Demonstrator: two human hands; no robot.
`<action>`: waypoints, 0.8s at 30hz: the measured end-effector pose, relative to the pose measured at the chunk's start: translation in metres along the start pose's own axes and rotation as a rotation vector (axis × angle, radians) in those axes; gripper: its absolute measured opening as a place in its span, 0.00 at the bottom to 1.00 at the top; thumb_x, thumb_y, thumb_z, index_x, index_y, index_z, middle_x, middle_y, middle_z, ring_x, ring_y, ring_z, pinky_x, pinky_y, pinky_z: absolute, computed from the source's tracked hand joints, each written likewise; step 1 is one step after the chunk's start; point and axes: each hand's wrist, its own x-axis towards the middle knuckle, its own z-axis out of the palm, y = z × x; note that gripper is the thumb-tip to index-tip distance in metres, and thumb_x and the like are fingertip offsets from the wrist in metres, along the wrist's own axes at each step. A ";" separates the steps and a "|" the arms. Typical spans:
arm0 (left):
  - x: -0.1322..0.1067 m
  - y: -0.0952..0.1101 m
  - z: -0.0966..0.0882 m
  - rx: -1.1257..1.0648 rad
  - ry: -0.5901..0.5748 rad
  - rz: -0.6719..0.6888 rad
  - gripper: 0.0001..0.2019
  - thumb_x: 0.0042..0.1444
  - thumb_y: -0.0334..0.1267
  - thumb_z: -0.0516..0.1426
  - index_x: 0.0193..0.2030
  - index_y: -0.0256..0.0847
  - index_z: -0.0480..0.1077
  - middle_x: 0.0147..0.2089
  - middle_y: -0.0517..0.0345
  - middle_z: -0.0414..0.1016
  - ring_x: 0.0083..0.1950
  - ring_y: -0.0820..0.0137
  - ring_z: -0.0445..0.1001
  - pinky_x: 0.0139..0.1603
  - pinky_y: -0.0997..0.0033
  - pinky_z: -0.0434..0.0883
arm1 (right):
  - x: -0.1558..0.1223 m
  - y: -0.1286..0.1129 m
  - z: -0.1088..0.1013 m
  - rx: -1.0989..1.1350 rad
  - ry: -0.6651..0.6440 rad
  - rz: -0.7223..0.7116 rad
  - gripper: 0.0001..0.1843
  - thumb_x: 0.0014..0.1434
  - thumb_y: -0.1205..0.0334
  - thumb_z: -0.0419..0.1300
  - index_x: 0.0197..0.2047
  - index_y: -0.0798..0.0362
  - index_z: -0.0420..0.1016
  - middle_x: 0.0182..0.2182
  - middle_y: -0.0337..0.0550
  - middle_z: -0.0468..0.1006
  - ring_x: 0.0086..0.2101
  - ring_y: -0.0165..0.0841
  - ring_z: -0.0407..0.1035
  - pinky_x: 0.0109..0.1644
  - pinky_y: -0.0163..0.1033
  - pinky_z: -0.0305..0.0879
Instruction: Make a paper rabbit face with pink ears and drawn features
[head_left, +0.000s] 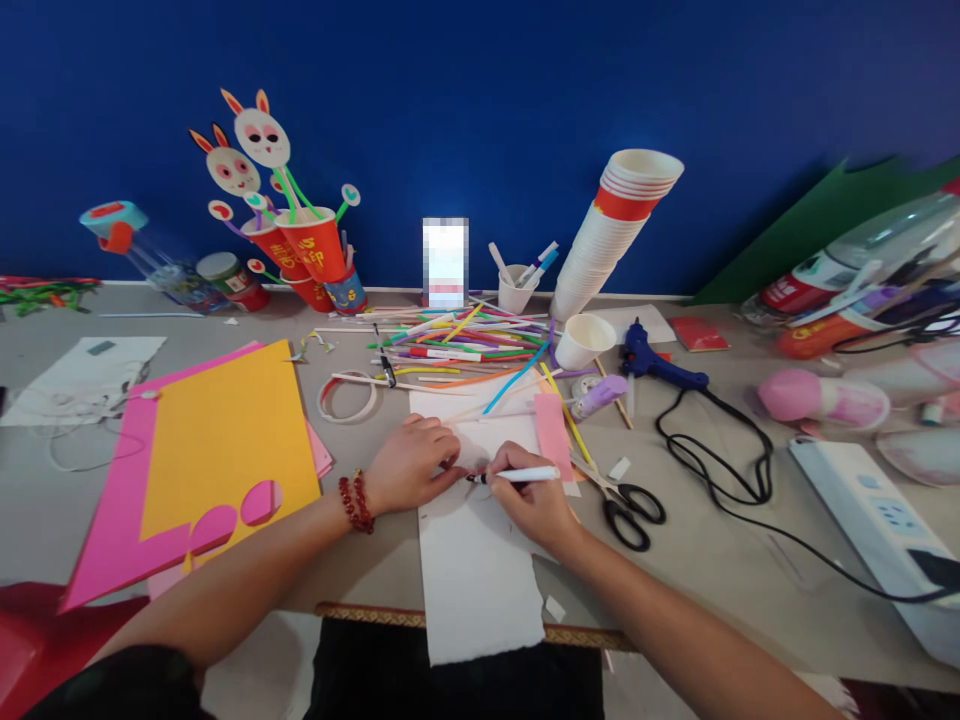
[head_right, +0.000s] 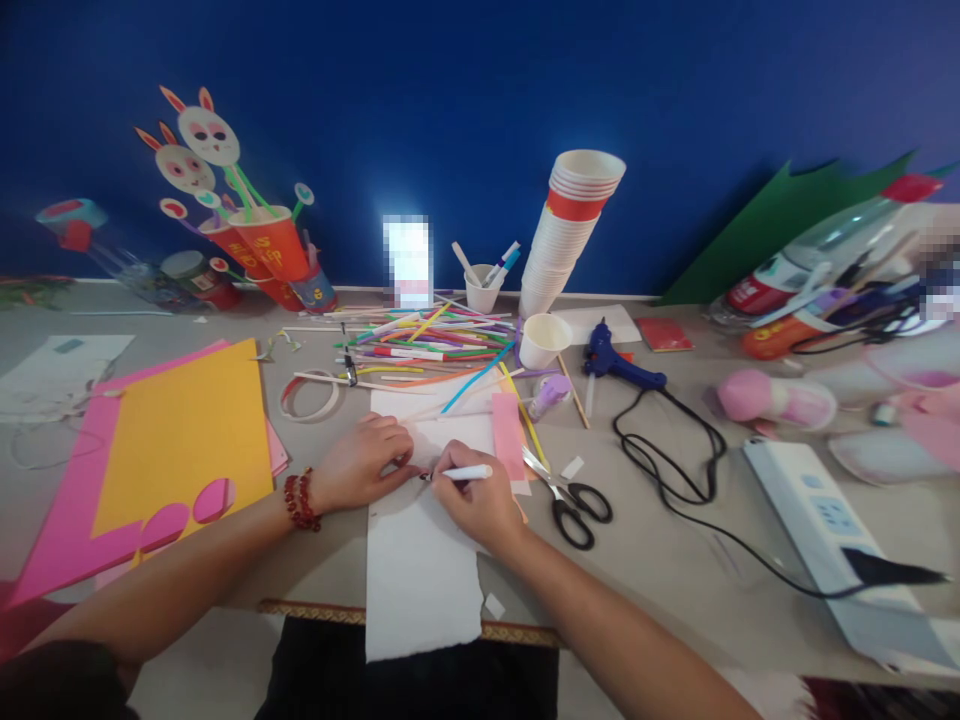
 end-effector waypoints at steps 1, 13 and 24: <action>0.000 0.000 0.000 -0.001 -0.001 0.001 0.11 0.62 0.44 0.56 0.32 0.41 0.65 0.32 0.59 0.72 0.39 0.65 0.68 0.40 0.63 0.58 | 0.000 0.001 0.000 0.006 0.006 -0.001 0.06 0.57 0.68 0.54 0.28 0.51 0.67 0.23 0.35 0.68 0.22 0.27 0.57 0.25 0.33 0.51; 0.000 0.001 -0.001 -0.012 -0.007 0.000 0.12 0.63 0.45 0.55 0.31 0.41 0.65 0.32 0.57 0.72 0.39 0.64 0.68 0.40 0.63 0.58 | -0.001 0.001 0.000 -0.001 -0.010 0.017 0.06 0.58 0.68 0.54 0.29 0.51 0.67 0.24 0.35 0.67 0.22 0.27 0.57 0.25 0.33 0.51; 0.000 0.001 -0.001 -0.003 -0.003 -0.001 0.12 0.63 0.45 0.55 0.32 0.41 0.65 0.32 0.57 0.72 0.39 0.64 0.68 0.40 0.63 0.58 | 0.000 0.001 0.000 -0.026 -0.003 0.014 0.06 0.58 0.68 0.55 0.29 0.51 0.67 0.23 0.34 0.67 0.22 0.27 0.57 0.24 0.32 0.51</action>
